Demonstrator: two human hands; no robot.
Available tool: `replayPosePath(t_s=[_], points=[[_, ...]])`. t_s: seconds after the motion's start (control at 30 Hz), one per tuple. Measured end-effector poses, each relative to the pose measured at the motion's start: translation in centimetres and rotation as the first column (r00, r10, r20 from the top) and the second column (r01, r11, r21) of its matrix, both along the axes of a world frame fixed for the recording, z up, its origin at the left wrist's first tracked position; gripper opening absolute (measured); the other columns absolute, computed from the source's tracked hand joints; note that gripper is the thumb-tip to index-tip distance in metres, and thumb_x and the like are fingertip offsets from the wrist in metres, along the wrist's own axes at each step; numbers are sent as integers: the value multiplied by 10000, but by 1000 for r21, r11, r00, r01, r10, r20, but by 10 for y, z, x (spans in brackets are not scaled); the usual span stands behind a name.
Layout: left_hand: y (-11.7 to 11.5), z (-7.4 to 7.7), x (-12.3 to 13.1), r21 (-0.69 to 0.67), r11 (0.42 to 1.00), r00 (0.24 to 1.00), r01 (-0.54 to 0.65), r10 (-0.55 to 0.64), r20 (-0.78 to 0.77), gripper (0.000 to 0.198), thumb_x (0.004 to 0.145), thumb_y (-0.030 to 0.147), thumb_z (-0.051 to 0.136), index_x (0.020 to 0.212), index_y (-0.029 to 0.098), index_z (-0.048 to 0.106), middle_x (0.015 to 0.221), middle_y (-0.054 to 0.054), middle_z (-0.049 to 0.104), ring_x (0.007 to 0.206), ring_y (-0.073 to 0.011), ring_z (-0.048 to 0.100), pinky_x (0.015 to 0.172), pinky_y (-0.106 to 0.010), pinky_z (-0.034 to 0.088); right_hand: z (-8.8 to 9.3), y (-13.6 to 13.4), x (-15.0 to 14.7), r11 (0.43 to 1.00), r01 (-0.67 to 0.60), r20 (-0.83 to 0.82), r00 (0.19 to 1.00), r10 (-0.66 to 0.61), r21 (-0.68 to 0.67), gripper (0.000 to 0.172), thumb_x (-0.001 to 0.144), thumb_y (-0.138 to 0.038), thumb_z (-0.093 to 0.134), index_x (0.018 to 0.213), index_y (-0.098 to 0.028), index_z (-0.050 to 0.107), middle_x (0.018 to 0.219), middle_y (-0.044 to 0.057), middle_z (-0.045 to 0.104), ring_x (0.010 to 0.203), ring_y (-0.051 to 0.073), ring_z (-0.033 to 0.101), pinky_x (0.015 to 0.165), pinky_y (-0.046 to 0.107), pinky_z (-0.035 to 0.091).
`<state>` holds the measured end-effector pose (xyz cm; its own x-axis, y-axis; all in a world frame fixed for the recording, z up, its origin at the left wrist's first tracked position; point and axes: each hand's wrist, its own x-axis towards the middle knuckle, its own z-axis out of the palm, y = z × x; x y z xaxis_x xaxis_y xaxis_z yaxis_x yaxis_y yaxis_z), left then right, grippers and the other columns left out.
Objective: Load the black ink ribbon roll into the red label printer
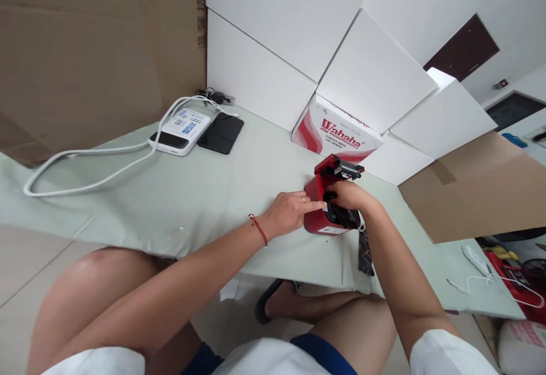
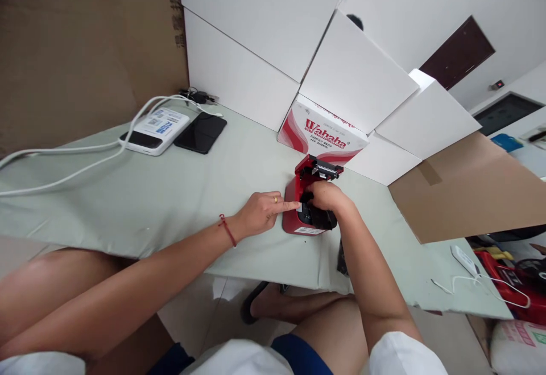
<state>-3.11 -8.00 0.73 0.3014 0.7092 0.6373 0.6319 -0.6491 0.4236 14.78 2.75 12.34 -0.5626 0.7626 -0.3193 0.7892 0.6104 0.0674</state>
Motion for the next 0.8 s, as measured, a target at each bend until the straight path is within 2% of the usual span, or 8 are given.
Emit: replayPosePath(t_s=[0.1, 0.2, 0.27, 0.33, 0.43, 0.57, 0.67, 0.8], points=[[-2, 1, -1, 2, 1000, 1000, -6, 6, -28, 584, 885, 13, 448, 1336, 301, 682, 779, -6, 658, 811, -147, 622, 680, -230, 506, 12, -11, 9, 999, 1, -24, 1000, 0, 36, 306, 799, -149, 669, 1072, -226, 782, 1020, 88, 800, 903, 270, 720, 754, 331, 523], [-5, 5, 3, 62, 997, 999, -37, 36, 9, 575, 895, 15, 426, 1388, 242, 617, 839, -17, 666, 839, -162, 618, 691, -252, 507, 41, -34, 48, 995, 58, -257, 966, -36, 80, 346, 927, -298, 589, 1250, -248, 703, 1213, 81, 757, 1035, 257, 704, 888, 367, 544], [-7, 10, 7, 98, 989, 992, -108, 101, 72, 503, 906, 43, 431, 1352, 191, 609, 929, -43, 680, 915, -184, 614, 713, -274, 502, 59, -48, 82, 984, 171, -455, 881, -131, 48, 375, 957, -451, 574, 1250, -248, 694, 1212, 73, 757, 990, 244, 714, 855, 360, 566], [-9, 16, 10, 70, 971, 968, -227, 217, 123, 321, 921, 103, 465, 1173, 160, 655, 989, -72, 678, 977, -211, 598, 718, -291, 482, 66, -55, 112, 963, 270, -492, 839, -233, 5, 397, 951, -515, 568, 1170, -226, 727, 1042, 73, 787, 847, 231, 715, 727, 340, 571], [-9, 21, 11, -122, 932, 936, -341, 349, 46, 161, 902, 117, 489, 824, 183, 613, 863, -62, 652, 871, -208, 584, 621, -289, 381, 46, -57, 135, 943, 309, -409, 850, -331, -122, 379, 950, -499, 550, 1044, -200, 764, 865, 58, 777, 701, 206, 677, 611, 314, 545], [-8, 20, 6, -279, 894, 936, -351, 345, -71, 240, 800, 52, 496, 608, 196, 487, 600, -8, 522, 582, -165, 456, 537, -309, 177, -10, -54, 138, 937, 269, -353, 874, -335, -225, 311, 925, -380, 555, 1042, -195, 775, 921, 51, 793, 784, 210, 702, 721, 325, 573], [-8, 17, 4, -293, 899, 945, -325, 314, -86, 245, 771, 57, 512, 575, 193, 457, 557, 6, 487, 530, -151, 406, 544, -302, 158, -41, -54, 145, 926, 357, -372, 849, -375, -119, 374, 937, -312, 486, 1173, -169, 739, 984, 88, 786, 764, 205, 700, 728, 338, 569], [-8, 16, 5, -286, 920, 964, -267, 248, -100, 228, 761, 61, 517, 581, 190, 463, 570, 0, 518, 553, -154, 445, 553, -294, 166, -63, -56, 167, 886, 462, -379, 828, -413, 43, 404, 814, -158, 517, 1156, -153, 732, 1099, 143, 762, 936, 242, 717, 867, 383, 548]])
